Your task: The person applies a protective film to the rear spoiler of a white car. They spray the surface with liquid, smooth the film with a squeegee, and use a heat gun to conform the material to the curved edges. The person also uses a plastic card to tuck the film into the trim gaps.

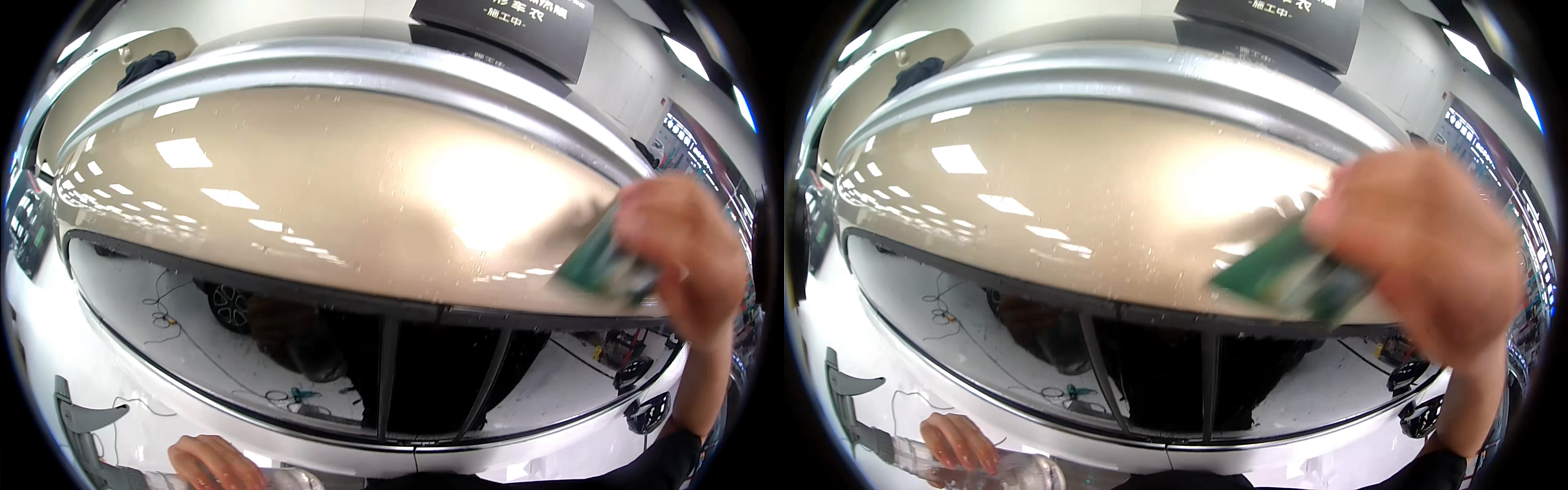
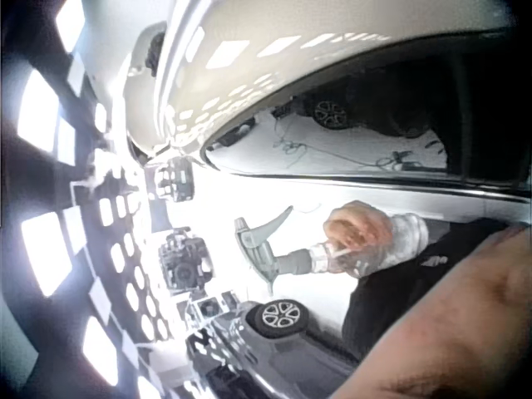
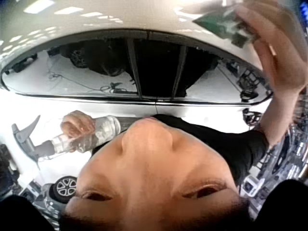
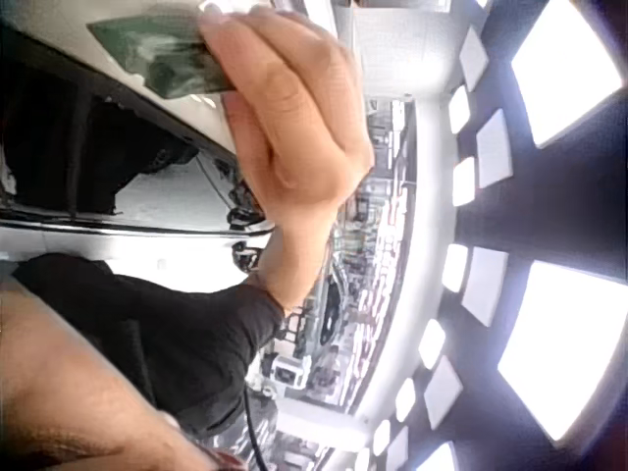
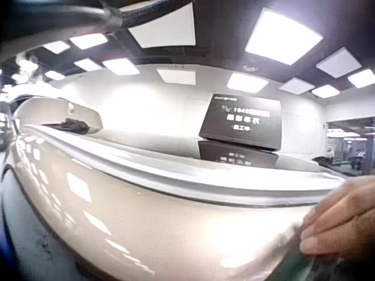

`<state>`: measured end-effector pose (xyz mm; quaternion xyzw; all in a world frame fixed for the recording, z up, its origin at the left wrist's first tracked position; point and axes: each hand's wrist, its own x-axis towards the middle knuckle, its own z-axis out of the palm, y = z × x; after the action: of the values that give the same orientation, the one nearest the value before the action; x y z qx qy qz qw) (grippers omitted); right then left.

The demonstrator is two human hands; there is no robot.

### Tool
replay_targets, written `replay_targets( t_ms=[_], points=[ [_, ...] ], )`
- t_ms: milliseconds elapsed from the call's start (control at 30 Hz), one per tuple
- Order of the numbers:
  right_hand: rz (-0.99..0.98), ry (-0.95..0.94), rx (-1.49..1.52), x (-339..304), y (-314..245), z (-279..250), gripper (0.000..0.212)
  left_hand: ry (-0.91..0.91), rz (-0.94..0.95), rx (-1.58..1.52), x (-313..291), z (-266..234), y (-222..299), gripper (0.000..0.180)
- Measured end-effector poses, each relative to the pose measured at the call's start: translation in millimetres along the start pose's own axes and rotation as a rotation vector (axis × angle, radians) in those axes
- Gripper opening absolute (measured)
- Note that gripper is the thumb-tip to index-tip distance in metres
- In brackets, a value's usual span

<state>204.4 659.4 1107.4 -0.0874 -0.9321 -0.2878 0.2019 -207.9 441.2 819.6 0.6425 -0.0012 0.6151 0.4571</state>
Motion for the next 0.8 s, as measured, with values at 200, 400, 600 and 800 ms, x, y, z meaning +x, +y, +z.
replay_targets(
  t_ms=[200, 400, 600, 800],
  points=[
    [-0.203, 0.199, -0.019, 55, -7, 41, 0.022, 0.129, 0.108, 0.04, 40, 6, -4, 0.027],
    [-0.017, 0.135, 0.042, 104, -11, 42, 0.028, 0.278, 0.14, 0.125, 30, 5, -7, 0.024],
    [0.168, 0.102, 0.021, 98, 9, 43, 0.027, -0.037, 0.069, -0.019, 30, -20, 1, 0.029],
    [0.391, 0.2, 0.071, 65, 28, 19, 0.025, 0.09, 0.097, -0.079, 20, -24, -4, 0.028]
  ],
)
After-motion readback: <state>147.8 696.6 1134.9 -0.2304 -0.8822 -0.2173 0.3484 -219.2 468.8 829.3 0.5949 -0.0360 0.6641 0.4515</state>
